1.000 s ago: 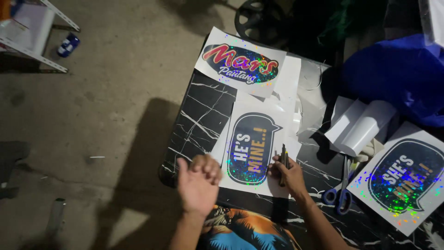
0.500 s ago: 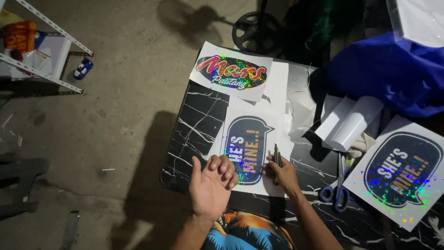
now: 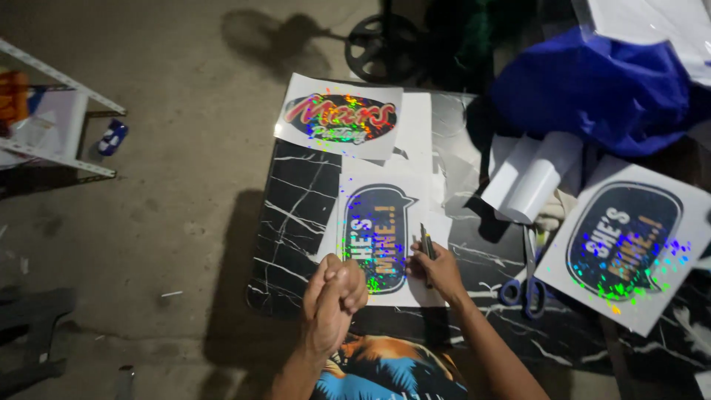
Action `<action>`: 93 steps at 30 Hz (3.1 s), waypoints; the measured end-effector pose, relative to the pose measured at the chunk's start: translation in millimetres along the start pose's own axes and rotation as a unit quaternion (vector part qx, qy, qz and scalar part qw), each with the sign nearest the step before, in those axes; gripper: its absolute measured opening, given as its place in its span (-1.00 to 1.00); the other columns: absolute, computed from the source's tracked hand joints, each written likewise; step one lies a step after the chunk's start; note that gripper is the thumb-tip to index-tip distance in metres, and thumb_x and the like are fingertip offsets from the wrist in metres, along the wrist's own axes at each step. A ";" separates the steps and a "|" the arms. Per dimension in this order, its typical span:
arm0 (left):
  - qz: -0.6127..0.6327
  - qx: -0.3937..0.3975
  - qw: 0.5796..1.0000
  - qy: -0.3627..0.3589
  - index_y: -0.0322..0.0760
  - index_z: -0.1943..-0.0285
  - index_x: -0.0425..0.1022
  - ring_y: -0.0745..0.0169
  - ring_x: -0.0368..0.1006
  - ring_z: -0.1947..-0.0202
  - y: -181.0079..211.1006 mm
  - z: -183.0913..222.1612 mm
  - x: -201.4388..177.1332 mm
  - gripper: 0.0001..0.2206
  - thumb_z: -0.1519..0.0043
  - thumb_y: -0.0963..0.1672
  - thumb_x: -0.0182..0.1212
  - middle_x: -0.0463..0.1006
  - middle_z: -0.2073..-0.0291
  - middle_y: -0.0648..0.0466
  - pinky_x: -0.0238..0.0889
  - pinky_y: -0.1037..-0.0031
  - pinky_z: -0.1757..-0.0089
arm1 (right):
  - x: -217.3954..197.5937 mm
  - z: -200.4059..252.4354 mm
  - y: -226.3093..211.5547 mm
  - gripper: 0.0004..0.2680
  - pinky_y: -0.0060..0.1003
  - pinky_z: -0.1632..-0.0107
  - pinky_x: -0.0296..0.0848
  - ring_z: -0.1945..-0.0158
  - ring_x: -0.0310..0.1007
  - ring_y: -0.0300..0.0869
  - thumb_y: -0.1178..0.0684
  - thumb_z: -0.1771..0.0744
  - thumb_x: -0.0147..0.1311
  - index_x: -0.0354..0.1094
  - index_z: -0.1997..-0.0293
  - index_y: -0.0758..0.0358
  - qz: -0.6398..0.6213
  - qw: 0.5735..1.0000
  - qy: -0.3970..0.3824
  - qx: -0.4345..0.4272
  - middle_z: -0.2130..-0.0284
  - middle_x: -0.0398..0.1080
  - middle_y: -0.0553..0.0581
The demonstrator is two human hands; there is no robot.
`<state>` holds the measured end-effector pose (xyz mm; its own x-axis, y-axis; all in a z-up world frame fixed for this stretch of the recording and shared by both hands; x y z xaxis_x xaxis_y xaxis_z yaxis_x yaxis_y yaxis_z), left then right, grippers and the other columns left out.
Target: Cut out printed holographic stickers using a utility knife.
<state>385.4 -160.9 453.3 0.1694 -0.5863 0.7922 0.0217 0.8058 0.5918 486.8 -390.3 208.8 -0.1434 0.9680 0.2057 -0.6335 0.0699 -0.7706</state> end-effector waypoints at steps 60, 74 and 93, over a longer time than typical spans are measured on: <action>-0.881 -0.042 0.438 -0.176 -0.01 -0.55 0.08 -0.21 -0.28 -0.54 -93.6 -123.7 -117.6 0.06 0.22 0.05 0.60 -0.11 -0.56 0.01 -0.27 -0.53 -0.24 | 78.0 28.0 -87.2 -0.54 0.10 0.11 0.37 0.18 0.41 0.23 0.16 -0.32 0.11 0.14 -0.42 0.21 0.611 0.731 0.105 -0.285 0.29 0.43 0.36; -0.879 -0.063 0.435 -0.187 -0.01 -0.57 0.04 -0.22 -0.33 -0.54 -90.3 -125.6 -113.9 0.06 0.17 0.08 0.58 -0.16 -0.57 0.00 -0.27 -0.52 -0.25 | 85.0 23.0 -93.2 -0.52 -0.01 0.02 0.42 0.10 0.42 0.14 0.16 -0.30 0.14 0.15 -0.42 0.31 0.648 0.703 0.092 -0.278 0.24 0.46 0.31; -0.867 -0.058 0.458 -0.185 -0.03 -0.57 0.06 -0.22 -0.33 -0.54 -89.1 -125.1 -114.3 0.07 0.18 0.07 0.59 -0.16 -0.56 0.00 -0.32 -0.53 -0.26 | 82.4 21.9 -90.2 -0.53 -0.04 0.02 0.42 0.07 0.40 0.13 0.16 -0.32 0.13 0.15 -0.43 0.32 0.628 0.711 0.095 -0.302 0.20 0.44 0.29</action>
<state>487.4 -155.3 291.4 -0.3794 -0.3099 -0.8718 -0.1366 -0.9132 0.3840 515.5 -322.1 308.5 -0.1663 0.3702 -0.9140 0.3539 -0.8427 -0.4057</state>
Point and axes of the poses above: each hand's wrist, its own z-axis away from the middle knuckle, its own x-axis out of the palm, y = z × x, the point moved 1 cm from there along -z, towards the middle knuckle
